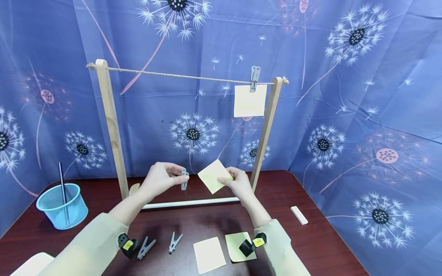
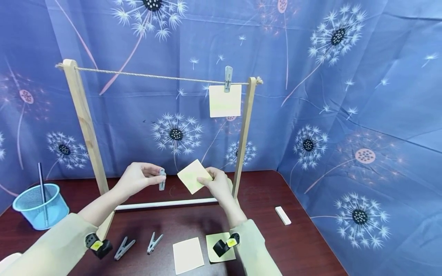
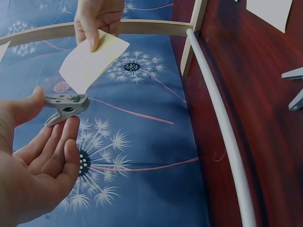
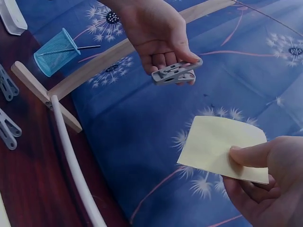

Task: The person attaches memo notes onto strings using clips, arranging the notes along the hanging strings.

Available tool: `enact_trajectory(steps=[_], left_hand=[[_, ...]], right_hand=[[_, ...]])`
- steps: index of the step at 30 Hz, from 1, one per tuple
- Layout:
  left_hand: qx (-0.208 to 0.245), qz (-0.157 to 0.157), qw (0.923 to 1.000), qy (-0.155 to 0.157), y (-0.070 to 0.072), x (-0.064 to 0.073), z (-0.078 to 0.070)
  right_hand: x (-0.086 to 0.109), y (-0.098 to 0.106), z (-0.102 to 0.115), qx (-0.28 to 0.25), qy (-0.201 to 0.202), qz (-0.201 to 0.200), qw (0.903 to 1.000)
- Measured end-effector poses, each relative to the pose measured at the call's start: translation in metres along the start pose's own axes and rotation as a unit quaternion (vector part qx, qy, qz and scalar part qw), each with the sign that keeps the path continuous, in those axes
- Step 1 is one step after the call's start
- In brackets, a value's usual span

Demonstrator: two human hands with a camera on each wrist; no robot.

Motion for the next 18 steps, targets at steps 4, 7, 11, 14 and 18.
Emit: enact_trajectory(steps=[4, 7, 11, 14, 18], left_hand=[[-0.006, -0.007, 1.0000, -0.003, 0.006, -0.008, -0.009], [0.004, -0.002, 1.0000, 0.002, 0.013, -0.015, -0.019], [0.021, 0.004, 0.9998, 0.004, 0.021, -0.026, -0.036], [0.029, -0.001, 0.9996, -0.003, 0.027, -0.033, -0.048], [0.039, -0.011, 0.9991, -0.013, 0.034, -0.043, -0.061]], right_hand=[[-0.007, 0.002, 0.009, 0.002, 0.013, -0.006, 0.9999], [-0.010, 0.003, 0.016, -0.003, 0.030, -0.020, 0.9993], [-0.013, 0.003, 0.026, -0.026, 0.056, -0.030, 0.9977], [-0.015, 0.002, 0.035, -0.048, 0.070, -0.028, 0.9960], [-0.019, -0.001, 0.048, -0.060, 0.085, -0.033, 0.9940]])
Point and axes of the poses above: each hand's wrist, its own x-axis away from the middle knuckle, its own y-axis out of the back of the hand, z = x × y, the point moved 1 cm from there along -x, towards the middle knuckle, and after that the axes turned 10 degrees about -z, right-handed, at the moved point
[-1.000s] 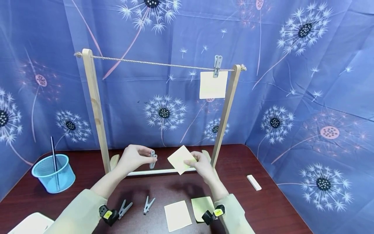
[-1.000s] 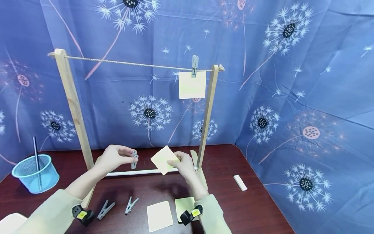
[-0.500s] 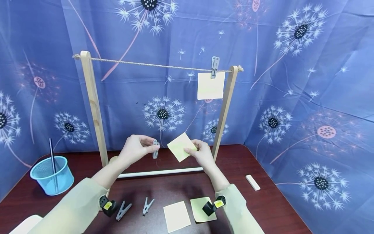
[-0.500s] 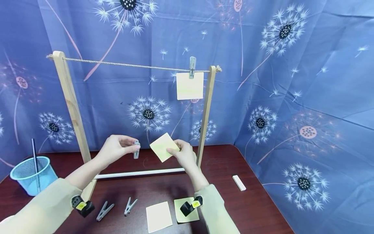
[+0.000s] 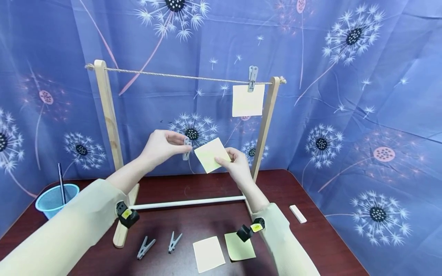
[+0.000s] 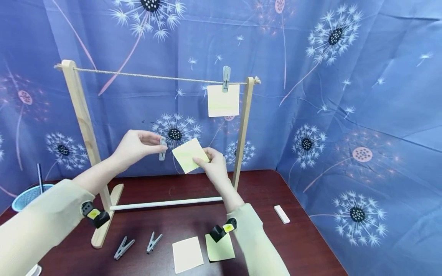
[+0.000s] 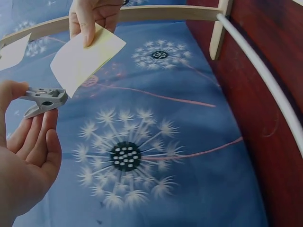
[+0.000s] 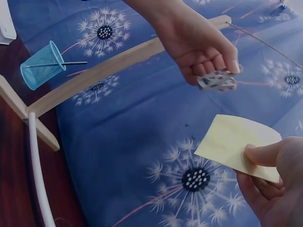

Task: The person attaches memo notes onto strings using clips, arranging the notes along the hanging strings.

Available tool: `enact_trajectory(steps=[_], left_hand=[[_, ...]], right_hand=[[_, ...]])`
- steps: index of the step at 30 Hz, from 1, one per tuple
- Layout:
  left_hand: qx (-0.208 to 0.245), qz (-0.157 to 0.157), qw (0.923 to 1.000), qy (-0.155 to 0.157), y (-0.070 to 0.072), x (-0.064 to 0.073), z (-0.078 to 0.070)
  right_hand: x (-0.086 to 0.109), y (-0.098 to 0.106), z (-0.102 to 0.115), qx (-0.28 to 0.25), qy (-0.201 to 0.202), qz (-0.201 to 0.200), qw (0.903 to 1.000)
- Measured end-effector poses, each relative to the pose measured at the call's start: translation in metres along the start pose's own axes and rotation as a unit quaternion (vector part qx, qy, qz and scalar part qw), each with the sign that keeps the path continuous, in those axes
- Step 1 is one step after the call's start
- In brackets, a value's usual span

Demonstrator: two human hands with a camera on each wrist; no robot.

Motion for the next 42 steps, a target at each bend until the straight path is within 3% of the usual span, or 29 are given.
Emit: enact_trajectory(steps=[8, 17, 28, 33, 42], left_hand=[[0.026, -0.002, 0.9995, -0.018, 0.013, -0.015, -0.030], [0.083, -0.046, 0.9946, -0.042, 0.031, -0.027, -0.072], [0.094, -0.050, 0.9913, -0.077, 0.044, -0.039, -0.109], [0.127, -0.049, 0.9843, -0.113, 0.045, -0.049, -0.130], [0.132, -0.056, 0.9807, -0.133, 0.034, -0.067, -0.152]], right_hand=[[-0.010, -0.004, 0.025, -0.010, 0.013, -0.027, 0.9995], [-0.020, -0.002, 0.051, -0.043, 0.038, -0.057, 0.9967], [-0.036, -0.005, 0.084, -0.055, 0.085, -0.089, 0.9909], [-0.046, -0.009, 0.093, -0.066, 0.078, -0.106, 0.9891], [-0.055, -0.015, 0.098, -0.100, 0.058, -0.119, 0.9861]])
Point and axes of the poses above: each hand's wrist, its own x-axis away from the middle knuckle, its own y-axis out of the back of the hand, z = x × y, the point moved 1 cm from there along -x, towards the middle knuckle, and after that the axes turned 10 degrees about -z, right-handed, at the moved point
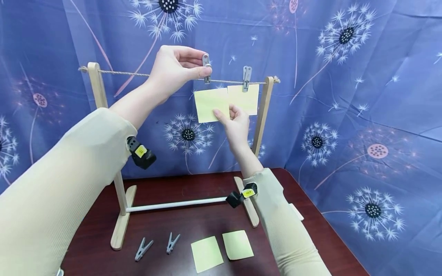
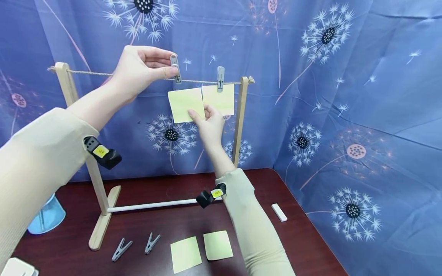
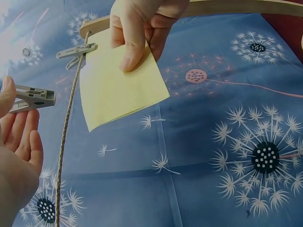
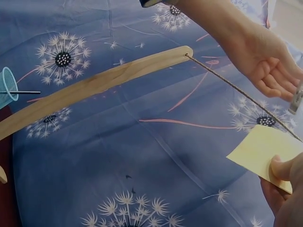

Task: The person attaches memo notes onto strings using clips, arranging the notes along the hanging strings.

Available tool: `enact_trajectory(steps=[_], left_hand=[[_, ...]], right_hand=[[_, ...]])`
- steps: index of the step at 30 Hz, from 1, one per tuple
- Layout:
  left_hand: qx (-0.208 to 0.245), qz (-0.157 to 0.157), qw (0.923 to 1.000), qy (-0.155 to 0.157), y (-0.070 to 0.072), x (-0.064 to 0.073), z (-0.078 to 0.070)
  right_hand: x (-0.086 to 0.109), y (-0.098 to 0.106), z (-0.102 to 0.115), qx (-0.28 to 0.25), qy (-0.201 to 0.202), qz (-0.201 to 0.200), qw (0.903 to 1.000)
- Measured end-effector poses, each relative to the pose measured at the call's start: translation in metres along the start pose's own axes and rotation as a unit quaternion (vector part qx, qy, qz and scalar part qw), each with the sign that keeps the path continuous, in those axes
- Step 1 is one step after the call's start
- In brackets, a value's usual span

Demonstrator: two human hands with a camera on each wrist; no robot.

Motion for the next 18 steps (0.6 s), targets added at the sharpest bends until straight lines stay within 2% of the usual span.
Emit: enact_trajectory(steps=[6, 12, 18], left_hand=[[-0.018, -0.012, 0.9998, -0.001, -0.005, -0.009, -0.001], [-0.006, -0.032, 0.9992, 0.025, -0.008, -0.014, -0.001], [-0.023, -0.042, 0.9981, 0.038, -0.018, -0.017, -0.003]], right_hand=[[-0.004, -0.006, -0.001, -0.014, -0.005, -0.011, 0.9998], [-0.005, -0.010, -0.004, -0.032, -0.018, -0.026, 0.9990], [-0.005, -0.011, -0.005, -0.038, -0.022, -0.027, 0.9987]])
Point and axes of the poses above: each hand's wrist, its own x-axis away from the middle knuckle, its own y-axis out of the back of the hand, z = x × y, the point moved 1 cm from there along -x, towards the middle knuckle, and after that the axes turned 10 degrees about -z, right-handed, at the moved point
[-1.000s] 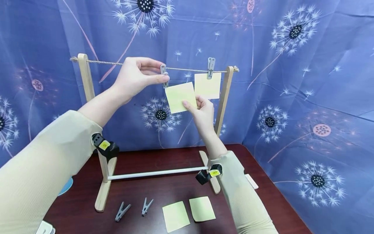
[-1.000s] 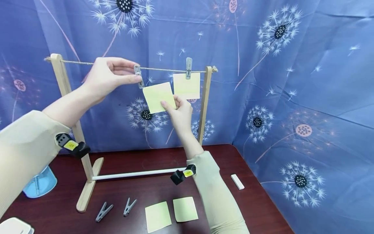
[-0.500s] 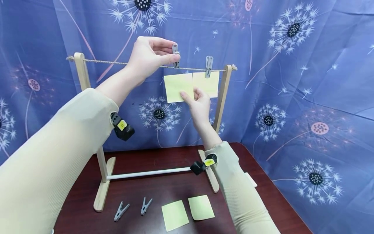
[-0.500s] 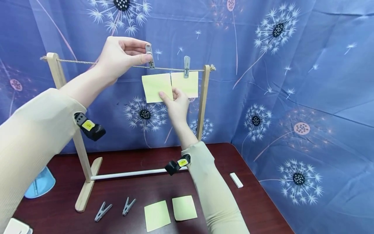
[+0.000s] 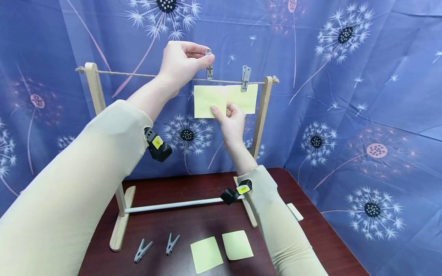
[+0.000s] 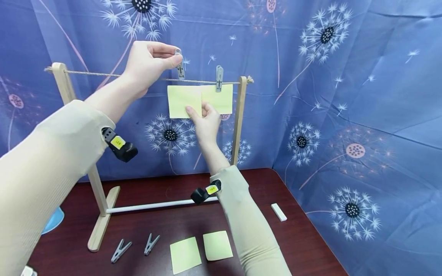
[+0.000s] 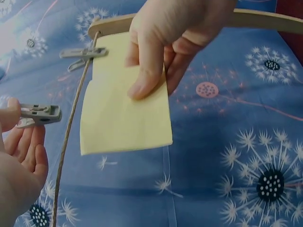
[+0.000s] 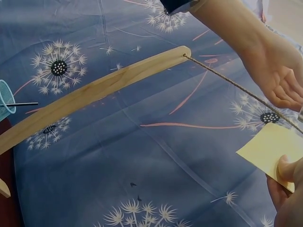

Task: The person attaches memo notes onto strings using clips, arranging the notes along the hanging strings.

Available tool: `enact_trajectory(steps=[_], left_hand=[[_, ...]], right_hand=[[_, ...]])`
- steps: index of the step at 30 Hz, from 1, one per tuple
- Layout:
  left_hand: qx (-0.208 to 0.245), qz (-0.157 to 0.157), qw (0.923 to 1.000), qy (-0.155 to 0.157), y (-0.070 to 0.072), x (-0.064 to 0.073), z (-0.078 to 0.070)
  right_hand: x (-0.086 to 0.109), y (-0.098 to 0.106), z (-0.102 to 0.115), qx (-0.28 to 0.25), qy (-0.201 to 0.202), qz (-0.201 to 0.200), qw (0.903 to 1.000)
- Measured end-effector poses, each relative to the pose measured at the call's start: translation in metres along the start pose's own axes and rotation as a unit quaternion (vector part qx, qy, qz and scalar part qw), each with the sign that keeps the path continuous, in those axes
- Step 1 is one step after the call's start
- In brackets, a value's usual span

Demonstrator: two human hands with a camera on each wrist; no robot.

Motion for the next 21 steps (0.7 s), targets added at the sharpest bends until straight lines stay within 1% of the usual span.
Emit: enact_trajectory(steps=[4, 6, 9, 11, 13, 16, 21], left_hand=[[-0.002, -0.022, 0.9997, -0.012, -0.0071, 0.0010, -0.0006], [0.000, -0.031, 0.9995, -0.009, -0.0081, 0.0014, -0.0008], [0.009, -0.044, 0.9989, 0.013, -0.0075, 0.0000, -0.0004], [0.010, -0.053, 0.9981, 0.029, -0.0065, -0.0018, 0.0002], [0.005, -0.060, 0.9974, 0.039, -0.0059, -0.0033, 0.0009], [-0.013, -0.059, 0.9973, 0.040, -0.0066, -0.0042, 0.0014], [-0.042, -0.042, 0.9977, 0.033, -0.0096, -0.0035, 0.0008]], right_hand=[[0.0005, -0.0004, 0.0005, -0.011, 0.000, 0.001, 0.9999], [0.0003, -0.0008, 0.0002, -0.010, 0.003, 0.001, 0.9999], [0.0000, -0.0015, -0.0001, -0.009, 0.005, 0.002, 0.9999], [-0.0002, -0.0021, -0.0005, -0.012, 0.004, 0.003, 0.9999], [-0.0001, -0.0026, 0.0000, -0.015, 0.002, 0.004, 0.9999], [0.0000, -0.0027, 0.0008, -0.018, -0.001, 0.003, 0.9998], [0.0003, -0.0008, 0.0020, -0.015, -0.001, 0.001, 0.9999]])
Point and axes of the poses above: each hand's wrist, its own x-axis away from the middle knuckle, its own y-axis out of the back of the hand, z = x × y, the point moved 1 cm from there along -x, towards the middle knuckle, and after that the axes turned 10 degrees about -z, right-handed, at the moved point
